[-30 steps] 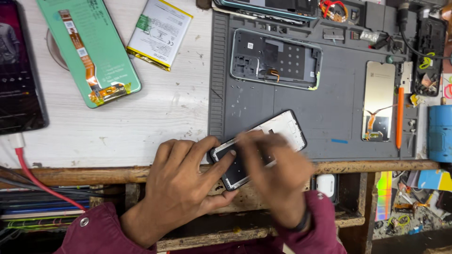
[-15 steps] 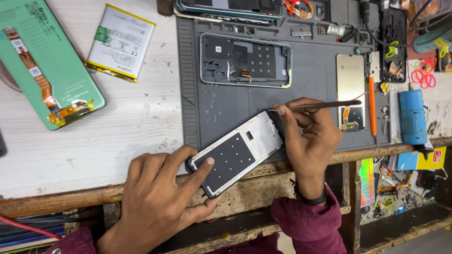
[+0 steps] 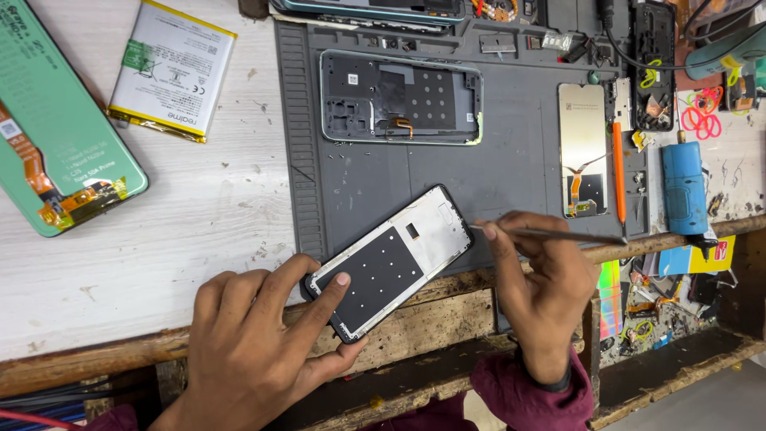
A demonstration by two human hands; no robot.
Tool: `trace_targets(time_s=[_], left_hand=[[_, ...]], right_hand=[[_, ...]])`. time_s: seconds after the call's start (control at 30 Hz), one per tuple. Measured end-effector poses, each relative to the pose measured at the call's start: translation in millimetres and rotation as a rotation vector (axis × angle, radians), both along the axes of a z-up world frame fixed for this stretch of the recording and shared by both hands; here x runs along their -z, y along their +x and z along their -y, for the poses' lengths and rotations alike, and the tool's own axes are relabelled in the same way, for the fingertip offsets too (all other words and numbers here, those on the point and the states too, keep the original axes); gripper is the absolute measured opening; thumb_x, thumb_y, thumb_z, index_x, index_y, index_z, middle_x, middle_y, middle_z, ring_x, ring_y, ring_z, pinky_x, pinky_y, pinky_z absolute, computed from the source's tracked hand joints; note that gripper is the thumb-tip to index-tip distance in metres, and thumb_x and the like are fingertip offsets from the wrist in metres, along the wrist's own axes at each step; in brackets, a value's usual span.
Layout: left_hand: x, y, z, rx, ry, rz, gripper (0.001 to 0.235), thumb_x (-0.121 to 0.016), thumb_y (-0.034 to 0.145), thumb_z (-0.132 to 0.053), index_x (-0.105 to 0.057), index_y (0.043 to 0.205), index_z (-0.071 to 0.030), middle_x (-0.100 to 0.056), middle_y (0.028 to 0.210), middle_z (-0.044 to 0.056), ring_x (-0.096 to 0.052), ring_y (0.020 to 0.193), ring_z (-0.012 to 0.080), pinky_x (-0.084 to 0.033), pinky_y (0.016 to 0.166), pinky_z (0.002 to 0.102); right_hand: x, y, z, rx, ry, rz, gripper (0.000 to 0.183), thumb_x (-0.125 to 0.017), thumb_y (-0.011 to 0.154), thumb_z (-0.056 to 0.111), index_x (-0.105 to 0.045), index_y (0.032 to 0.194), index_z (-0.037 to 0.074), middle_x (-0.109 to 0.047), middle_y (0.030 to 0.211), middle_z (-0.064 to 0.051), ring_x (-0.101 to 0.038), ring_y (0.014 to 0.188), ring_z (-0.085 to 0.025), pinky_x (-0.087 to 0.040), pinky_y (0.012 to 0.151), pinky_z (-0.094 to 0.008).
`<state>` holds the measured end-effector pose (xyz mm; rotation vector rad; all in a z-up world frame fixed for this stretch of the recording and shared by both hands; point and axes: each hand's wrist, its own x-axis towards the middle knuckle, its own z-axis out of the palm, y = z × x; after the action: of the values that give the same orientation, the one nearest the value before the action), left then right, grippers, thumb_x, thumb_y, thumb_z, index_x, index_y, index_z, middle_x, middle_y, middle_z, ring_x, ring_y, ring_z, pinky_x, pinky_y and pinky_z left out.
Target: The person disassembles a smartphone, removes the back cover, and uses tweezers to peel off adhesive strips from the phone's frame. The person then uses a hot air gun on the device.
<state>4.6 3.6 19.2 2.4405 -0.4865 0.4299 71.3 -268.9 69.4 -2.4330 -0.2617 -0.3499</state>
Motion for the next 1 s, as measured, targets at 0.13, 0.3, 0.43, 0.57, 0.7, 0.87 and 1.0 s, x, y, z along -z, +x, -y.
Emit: trace_targets(time_s=[0.13, 0.3, 0.43, 0.57, 0.7, 0.87, 1.0], left_hand=[[2.0, 0.6, -0.7, 0.016, 0.0, -0.022, 0.066, -0.081, 0.072, -0.059, -0.077, 0.116, -0.011, -0.065, 0.117, 0.012, -0.051, 0.089, 0.0276, -0.039, 0.078, 0.047], [3.3, -0.8, 0.0, 0.028, 0.004, -0.043, 0.069, -0.08, 0.071, -0.062, -0.076, 0.118, -0.011, -0.064, 0.119, 0.013, -0.051, 0.09, 0.0279, -0.039, 0.078, 0.047], [4.9, -0.3, -0.2, 0.021, 0.018, -0.02, 0.071, -0.079, 0.072, -0.063, -0.075, 0.12, -0.011, -0.064, 0.119, 0.013, -0.05, 0.089, 0.0287, -0.039, 0.079, 0.048], [8.6, -2.4, -0.3, 0.018, 0.026, -0.031, 0.071, -0.08, 0.072, -0.064, -0.074, 0.121, -0.012, -0.064, 0.119, 0.011, -0.051, 0.09, 0.0283, -0.039, 0.079, 0.048], [7.9, -0.7, 0.8, 0.011, 0.029, -0.029, 0.072, -0.08, 0.072, -0.064, -0.075, 0.122, -0.013, -0.064, 0.119, 0.012, -0.051, 0.089, 0.0289, -0.038, 0.079, 0.049], [9.5, -1.8, 0.8, 0.007, 0.034, -0.036, 0.072, -0.079, 0.071, -0.065, -0.075, 0.122, -0.015, -0.065, 0.119, 0.012, -0.05, 0.089, 0.0287, -0.038, 0.079, 0.049], [12.6, -3.4, 0.6, -0.006, 0.045, 0.027, 0.073, -0.074, 0.078, -0.073, -0.072, 0.125, -0.016, -0.063, 0.122, 0.011, -0.051, 0.099, 0.0294, -0.037, 0.086, 0.049]], right_hand=[[8.8, -6.3, 7.4, -0.012, 0.051, 0.029, 0.014, -0.07, 0.1, -0.007, -0.061, 0.109, -0.005, -0.073, 0.105, -0.018, -0.078, 0.101, -0.023, -0.066, 0.086, -0.027], [31.3, 0.4, 19.1, -0.097, 0.091, 0.142, 0.016, -0.071, 0.099, -0.009, -0.059, 0.108, -0.005, -0.072, 0.104, -0.02, -0.076, 0.103, -0.026, -0.065, 0.09, -0.034], [43.2, -2.7, 29.3, -0.199, 0.167, 0.222, 0.015, -0.069, 0.099, -0.01, -0.057, 0.106, -0.004, -0.069, 0.106, -0.022, -0.075, 0.106, -0.027, -0.063, 0.094, -0.039], [52.9, -10.0, 36.3, -0.187, 0.164, 0.225, 0.018, -0.07, 0.096, -0.011, -0.056, 0.103, -0.003, -0.067, 0.106, -0.022, -0.075, 0.107, -0.03, -0.063, 0.09, -0.037], [56.8, -11.8, 38.4, -0.142, 0.186, 0.214, 0.02, -0.07, 0.096, -0.009, -0.052, 0.104, -0.004, -0.068, 0.108, -0.021, -0.075, 0.107, -0.028, -0.063, 0.093, -0.038], [64.2, -17.9, 44.7, -0.141, 0.23, 0.189, 0.019, -0.069, 0.097, -0.01, -0.053, 0.104, -0.004, -0.065, 0.11, -0.021, -0.073, 0.108, -0.027, -0.062, 0.092, -0.039], [65.5, -14.3, 47.3, -0.186, 0.302, 0.226, 0.017, -0.069, 0.098, -0.009, -0.054, 0.104, -0.002, -0.067, 0.106, -0.021, -0.075, 0.104, -0.027, -0.065, 0.089, -0.04]])
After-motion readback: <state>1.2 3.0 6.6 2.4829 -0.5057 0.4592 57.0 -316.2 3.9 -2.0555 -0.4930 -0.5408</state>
